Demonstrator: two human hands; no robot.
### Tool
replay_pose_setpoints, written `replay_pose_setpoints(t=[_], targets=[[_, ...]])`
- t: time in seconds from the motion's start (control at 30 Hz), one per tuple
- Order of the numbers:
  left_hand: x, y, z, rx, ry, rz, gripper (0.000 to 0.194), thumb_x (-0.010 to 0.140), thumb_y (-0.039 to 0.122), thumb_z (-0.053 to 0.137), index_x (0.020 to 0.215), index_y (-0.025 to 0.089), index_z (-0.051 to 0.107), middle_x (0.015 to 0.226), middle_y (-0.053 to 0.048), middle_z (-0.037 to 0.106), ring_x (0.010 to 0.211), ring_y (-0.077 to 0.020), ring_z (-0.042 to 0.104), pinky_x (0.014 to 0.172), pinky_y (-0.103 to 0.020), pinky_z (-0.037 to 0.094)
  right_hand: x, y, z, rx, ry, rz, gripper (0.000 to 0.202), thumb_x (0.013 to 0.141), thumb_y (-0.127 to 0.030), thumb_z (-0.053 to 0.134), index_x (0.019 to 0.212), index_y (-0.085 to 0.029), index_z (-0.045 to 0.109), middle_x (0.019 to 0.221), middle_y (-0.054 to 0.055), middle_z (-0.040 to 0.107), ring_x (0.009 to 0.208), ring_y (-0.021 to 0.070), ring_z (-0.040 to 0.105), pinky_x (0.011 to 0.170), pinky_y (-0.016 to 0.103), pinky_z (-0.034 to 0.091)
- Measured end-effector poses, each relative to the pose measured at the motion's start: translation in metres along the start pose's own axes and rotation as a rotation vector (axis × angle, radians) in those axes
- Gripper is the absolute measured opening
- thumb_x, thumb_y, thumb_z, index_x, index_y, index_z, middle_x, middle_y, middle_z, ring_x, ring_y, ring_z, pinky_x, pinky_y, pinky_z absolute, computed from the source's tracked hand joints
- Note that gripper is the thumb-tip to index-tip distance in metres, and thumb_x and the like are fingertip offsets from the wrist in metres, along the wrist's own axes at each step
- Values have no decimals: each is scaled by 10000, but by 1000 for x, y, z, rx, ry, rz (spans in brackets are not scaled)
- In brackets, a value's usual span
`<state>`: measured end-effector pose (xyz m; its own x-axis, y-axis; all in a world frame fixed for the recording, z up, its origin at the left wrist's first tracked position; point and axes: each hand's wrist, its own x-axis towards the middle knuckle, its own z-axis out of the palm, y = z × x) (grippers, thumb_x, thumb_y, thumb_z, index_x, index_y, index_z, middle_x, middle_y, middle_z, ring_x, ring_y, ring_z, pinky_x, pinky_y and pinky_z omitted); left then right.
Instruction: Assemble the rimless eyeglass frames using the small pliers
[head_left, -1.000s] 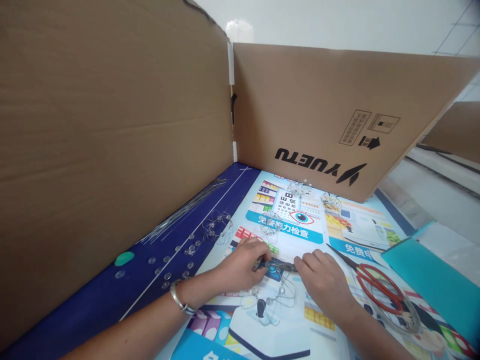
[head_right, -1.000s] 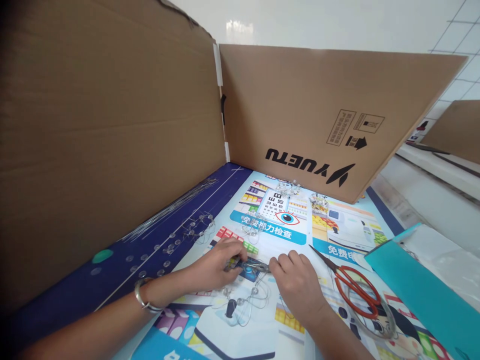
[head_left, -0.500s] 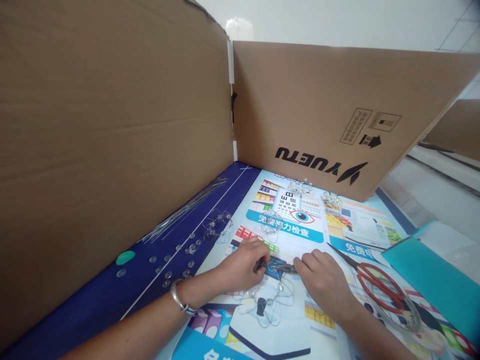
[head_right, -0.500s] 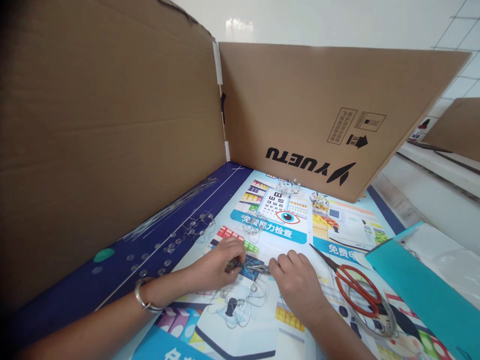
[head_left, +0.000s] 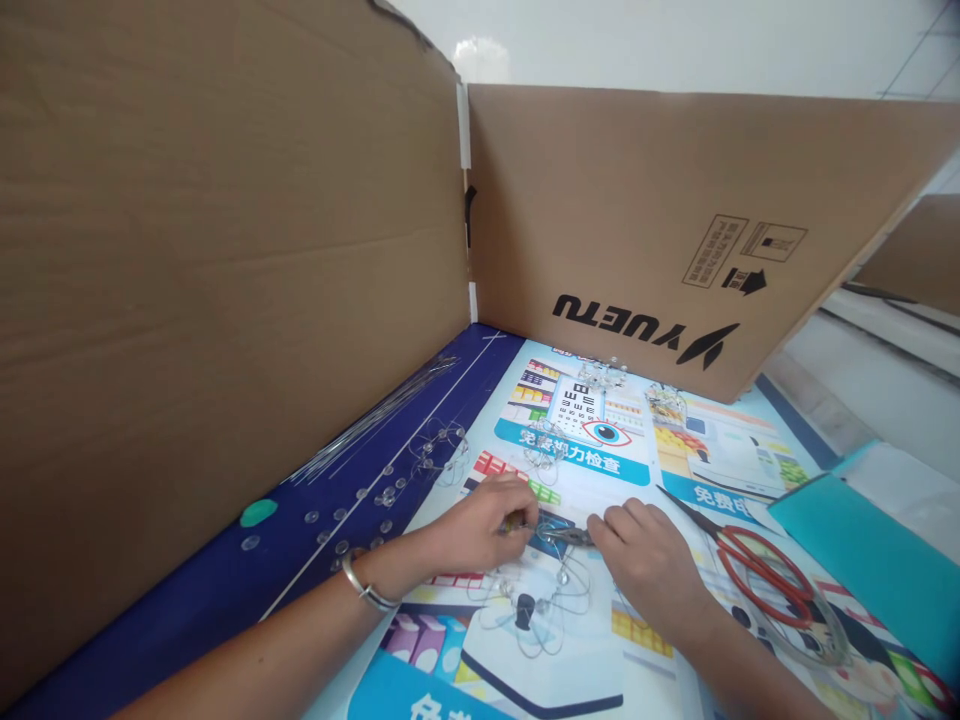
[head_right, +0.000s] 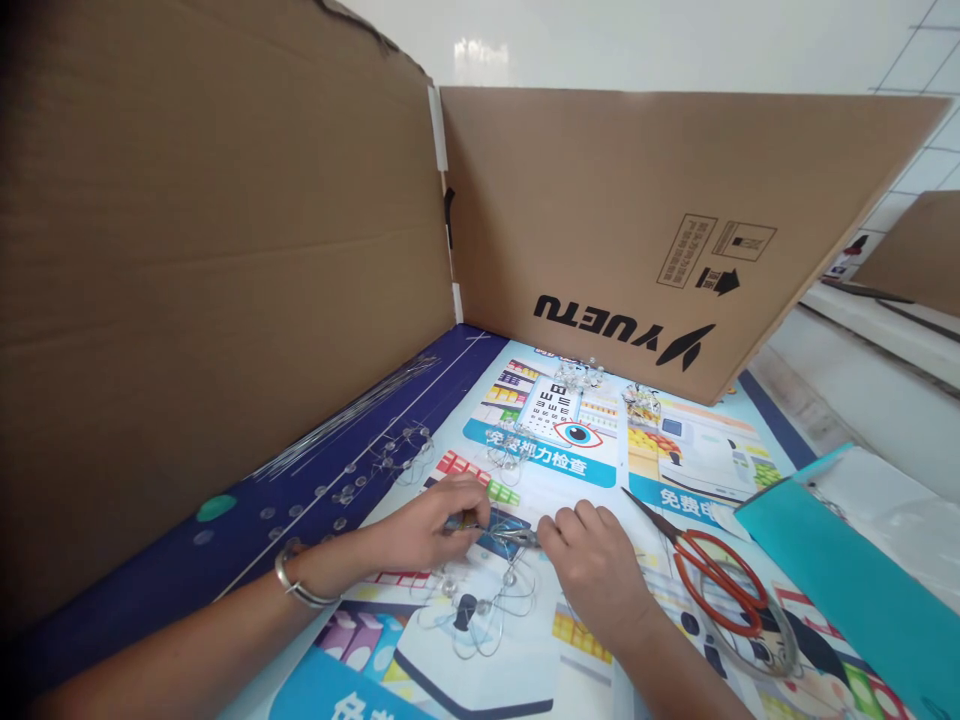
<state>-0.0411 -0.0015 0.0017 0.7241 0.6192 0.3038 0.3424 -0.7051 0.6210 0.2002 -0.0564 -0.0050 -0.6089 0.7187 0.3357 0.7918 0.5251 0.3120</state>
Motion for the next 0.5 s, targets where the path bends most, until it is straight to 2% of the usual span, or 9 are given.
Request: replay_pose_setpoints(t=[0.23,0.33,0.5], targets=[[1,-3,-3,-146,-48,-38,97,783,108,475,765,152,559,727,-6,570,689,-121,499,659,-228,391,1,0,-1,-4,-1,4,136,843,-141,463,911,-185,573,724,27,481,709,168,386,648,323,271],[1,-3,-2,-134,-40,-42,93,808,147,482,753,150,558,719,-5,574,689,-119,503,681,-234,393,1,0,0,-3,-3,5,142,833,-127,471,914,-183,573,732,29,485,718,170,389,656,324,273],[4,-2,2,-85,4,-31,192,859,198,445,697,147,535,664,4,545,675,-119,495,686,-241,381,2,-1,1,0,40,17,164,835,-122,467,937,-183,581,735,35,492,730,170,400,672,325,275]])
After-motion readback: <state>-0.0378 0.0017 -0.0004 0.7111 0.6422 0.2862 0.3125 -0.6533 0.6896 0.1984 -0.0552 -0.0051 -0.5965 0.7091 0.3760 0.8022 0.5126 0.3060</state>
